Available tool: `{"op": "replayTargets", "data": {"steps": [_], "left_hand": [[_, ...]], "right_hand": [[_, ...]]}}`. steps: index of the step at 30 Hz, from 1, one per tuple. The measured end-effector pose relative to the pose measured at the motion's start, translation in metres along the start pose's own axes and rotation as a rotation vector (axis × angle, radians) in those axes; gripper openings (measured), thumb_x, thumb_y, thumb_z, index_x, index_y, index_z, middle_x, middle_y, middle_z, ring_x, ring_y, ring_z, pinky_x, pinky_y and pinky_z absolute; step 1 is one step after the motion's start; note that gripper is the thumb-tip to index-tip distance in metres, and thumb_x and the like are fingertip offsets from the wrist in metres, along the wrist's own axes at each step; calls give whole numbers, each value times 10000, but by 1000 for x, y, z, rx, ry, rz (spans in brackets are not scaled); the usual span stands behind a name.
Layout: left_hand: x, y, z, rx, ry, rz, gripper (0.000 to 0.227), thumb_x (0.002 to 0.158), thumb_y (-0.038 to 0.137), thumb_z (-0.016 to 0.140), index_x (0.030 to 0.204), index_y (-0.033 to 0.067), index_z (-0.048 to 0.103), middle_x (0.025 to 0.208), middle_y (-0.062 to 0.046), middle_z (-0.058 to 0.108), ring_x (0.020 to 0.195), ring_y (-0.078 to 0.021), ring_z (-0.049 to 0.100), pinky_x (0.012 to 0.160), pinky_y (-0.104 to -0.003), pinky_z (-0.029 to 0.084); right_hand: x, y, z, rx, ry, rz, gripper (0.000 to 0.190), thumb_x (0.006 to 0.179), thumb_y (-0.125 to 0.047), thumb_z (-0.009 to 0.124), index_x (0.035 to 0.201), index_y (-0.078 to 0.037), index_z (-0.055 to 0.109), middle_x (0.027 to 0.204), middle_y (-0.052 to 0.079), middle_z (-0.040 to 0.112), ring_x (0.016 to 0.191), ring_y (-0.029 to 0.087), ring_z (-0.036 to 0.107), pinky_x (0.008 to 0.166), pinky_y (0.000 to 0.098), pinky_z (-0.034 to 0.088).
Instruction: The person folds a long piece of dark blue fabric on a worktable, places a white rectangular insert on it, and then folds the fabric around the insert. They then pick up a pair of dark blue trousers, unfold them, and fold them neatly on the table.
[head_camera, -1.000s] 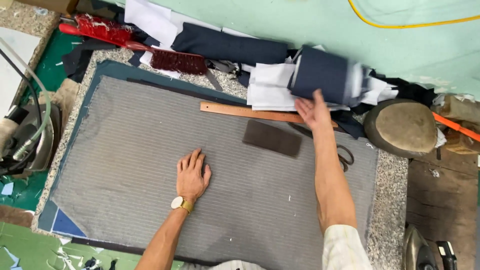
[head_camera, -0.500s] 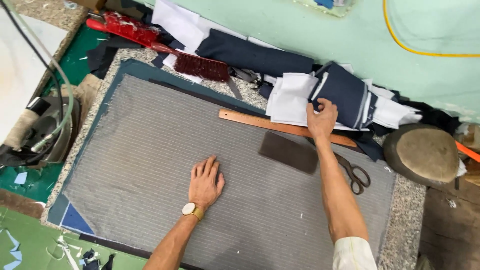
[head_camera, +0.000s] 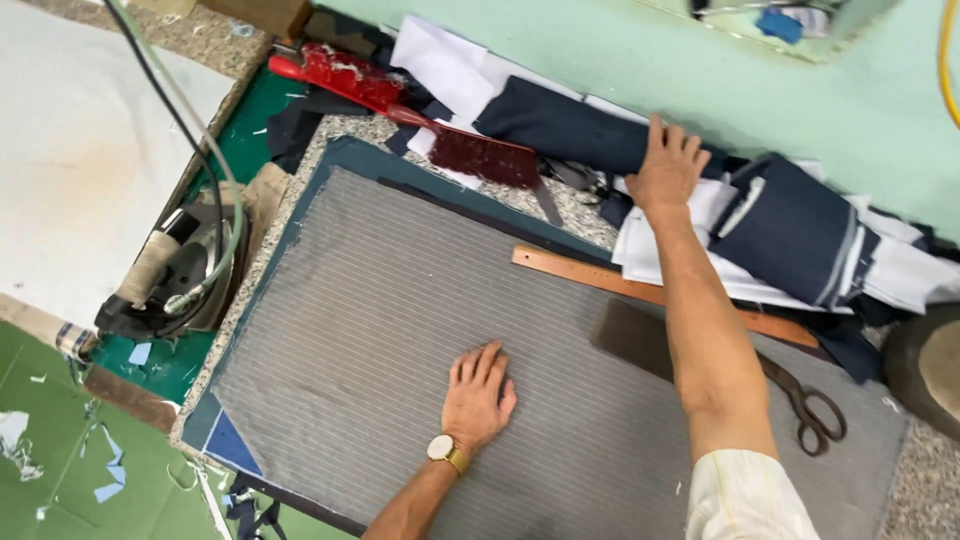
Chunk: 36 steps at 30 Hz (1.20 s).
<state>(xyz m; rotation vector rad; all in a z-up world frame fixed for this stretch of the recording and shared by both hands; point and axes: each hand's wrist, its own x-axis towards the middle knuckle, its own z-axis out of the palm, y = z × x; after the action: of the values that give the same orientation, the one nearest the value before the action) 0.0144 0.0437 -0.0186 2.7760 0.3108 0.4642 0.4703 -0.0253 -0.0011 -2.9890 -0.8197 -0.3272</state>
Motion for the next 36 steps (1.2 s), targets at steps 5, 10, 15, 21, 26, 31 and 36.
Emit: {"op": "replayTargets", "data": {"steps": [5, 10, 15, 21, 26, 31, 36], "left_hand": [[-1, -1, -2, 19, 14, 5, 402, 975, 307, 492, 1249, 56, 644, 1407, -126, 575, 1192, -301, 538, 1084, -475, 378], [-7, -5, 10, -6, 3, -17, 396, 957, 317, 504, 1252, 80, 621, 1387, -125, 566, 1248, -291, 512, 1106, -482, 350], [-11, -7, 19, -12, -13, -29, 397, 936, 324, 514, 1257, 112, 611, 1370, -117, 564, 1299, -273, 489, 1119, -480, 323], [-15, -5, 19, 22, -19, -15, 391, 949, 330, 509, 1256, 112, 613, 1366, -112, 574, 1283, -263, 500, 1107, -476, 330], [-16, -3, 20, 40, -34, -30, 413, 957, 333, 511, 1282, 106, 628, 1374, -104, 592, 1266, -258, 523, 1099, -478, 345], [-17, -2, 18, 60, 7, -4, 406, 937, 333, 545, 1266, 117, 643, 1374, -87, 600, 1268, -253, 528, 1087, -471, 363], [-18, 3, 17, 98, 30, 39, 389, 949, 326, 547, 1258, 113, 651, 1373, -85, 607, 1264, -250, 537, 1083, -466, 367]], "right_hand": [[9, 4, 5, -135, -109, -42, 817, 633, -507, 875, 1288, -90, 621, 1275, 145, 488, 1141, 391, 434, 1004, 485, 348], [-8, 9, -3, -120, 290, -175, 497, 626, -284, 824, 1076, -145, 665, 980, 74, 683, 931, 312, 674, 833, 446, 461], [-41, -9, -104, 43, 391, -198, 463, 733, -269, 879, 1096, -124, 630, 981, 85, 628, 912, 310, 696, 777, 444, 522], [-142, -6, -242, 548, 128, 24, 568, 848, -493, 924, 1091, -59, 650, 892, 178, 652, 827, 398, 695, 660, 516, 505], [-283, 25, -238, 1242, -173, 358, 385, 861, -404, 850, 1034, -86, 721, 710, 103, 658, 591, 160, 634, 451, 300, 503], [-467, 41, -133, 1297, -381, 742, 886, 875, -537, 749, 1443, 83, 469, 1339, 436, 519, 1241, 556, 529, 1009, 636, 428], [-551, -13, -136, 770, -213, 524, 578, 949, -431, 741, 1310, 13, 661, 1248, 278, 649, 1194, 476, 598, 1069, 529, 420]]}}
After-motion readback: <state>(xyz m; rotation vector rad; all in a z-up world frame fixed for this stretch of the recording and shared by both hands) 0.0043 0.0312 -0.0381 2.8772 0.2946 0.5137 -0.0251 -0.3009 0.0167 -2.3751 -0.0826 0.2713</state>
